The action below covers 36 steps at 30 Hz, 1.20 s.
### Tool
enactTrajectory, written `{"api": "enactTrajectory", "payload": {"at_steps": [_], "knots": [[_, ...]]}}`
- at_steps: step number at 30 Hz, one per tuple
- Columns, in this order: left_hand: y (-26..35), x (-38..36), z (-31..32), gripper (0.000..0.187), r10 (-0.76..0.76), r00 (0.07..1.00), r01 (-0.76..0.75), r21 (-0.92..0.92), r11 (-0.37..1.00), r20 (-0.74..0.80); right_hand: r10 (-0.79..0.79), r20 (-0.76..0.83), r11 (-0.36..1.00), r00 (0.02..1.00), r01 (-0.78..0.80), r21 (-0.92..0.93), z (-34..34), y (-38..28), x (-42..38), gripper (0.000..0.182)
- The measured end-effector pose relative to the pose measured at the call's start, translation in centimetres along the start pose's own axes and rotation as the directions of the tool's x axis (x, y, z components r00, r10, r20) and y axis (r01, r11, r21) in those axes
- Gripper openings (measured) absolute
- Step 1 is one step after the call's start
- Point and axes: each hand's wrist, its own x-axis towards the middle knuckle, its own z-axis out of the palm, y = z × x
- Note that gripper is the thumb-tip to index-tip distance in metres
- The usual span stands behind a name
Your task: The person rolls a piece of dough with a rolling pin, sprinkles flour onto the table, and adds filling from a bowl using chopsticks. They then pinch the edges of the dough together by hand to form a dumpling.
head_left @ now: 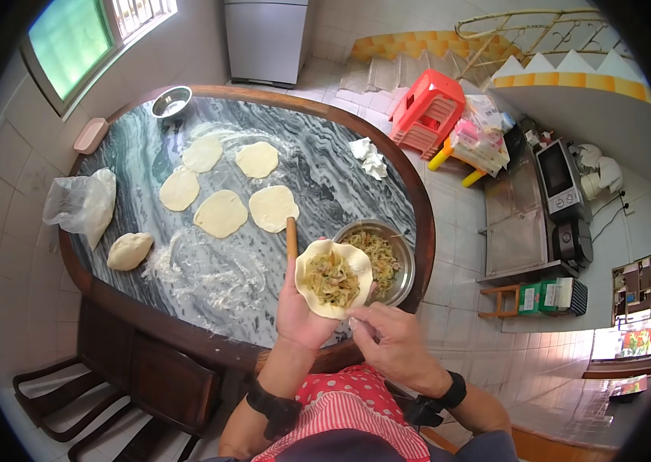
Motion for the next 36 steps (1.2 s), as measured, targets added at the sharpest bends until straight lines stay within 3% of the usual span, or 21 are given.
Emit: {"api": "enactTrajectory", "payload": {"at_steps": [2,4,7,9,13,15,20,25,30,36], "knots": [[0.0,0.1,0.0,0.054,0.002,1.000,-0.002,0.000,1.000,-0.011,-0.019,0.023,1.000,1.000,0.019,-0.005,0.1,0.1,0.1,0.019],[0.1,0.1,-0.3,0.054,0.010,1.000,-0.010,-0.002,1.000,-0.025,-0.076,0.001,0.983,0.997,0.076,-0.168,-0.1,0.1,0.4,0.020],[0.2,0.1,-0.9,0.058,-0.013,0.999,0.016,-0.061,0.998,0.039,-0.102,-0.019,0.968,0.995,0.094,-0.233,-0.5,0.0,0.7,0.021],[0.2,0.0,-0.5,0.059,0.016,0.999,-0.016,-0.002,1.000,-0.052,-0.094,0.004,0.975,0.996,0.093,-0.200,-0.5,0.1,0.5,0.022],[0.2,-0.2,-0.6,0.058,0.028,0.998,-0.028,-0.004,1.000,-0.065,-0.109,0.031,0.988,0.994,0.112,-0.111,0.1,0.3,0.3,0.020],[0.4,-0.4,-1.2,0.058,0.004,1.000,-0.003,-0.089,0.996,0.017,-0.093,0.030,0.988,0.995,0.095,-0.121,0.1,0.5,0.4,0.020],[0.7,-1.0,-0.8,0.056,0.063,0.997,-0.064,-0.034,0.997,-0.040,-0.018,-0.009,0.999,1.000,0.017,-0.048,0.4,1.0,0.7,0.020],[1.3,-1.4,-0.8,0.056,0.100,0.994,-0.102,-0.049,0.994,-0.035,-0.065,0.056,0.990,0.996,0.072,-0.125,1.3,0.7,1.1,0.018],[1.6,-1.2,-0.8,0.055,0.176,0.982,-0.172,0.065,0.983,-0.062,-0.087,0.008,0.967,0.996,0.086,-0.242,2.8,-0.1,1.9,0.017],[4.3,-0.5,-0.6,0.059,0.071,0.994,-0.068,0.036,0.997,-0.085,-0.007,-0.067,0.959,0.998,-0.012,-0.284,4.8,-1.4,3.2,0.015]]}}
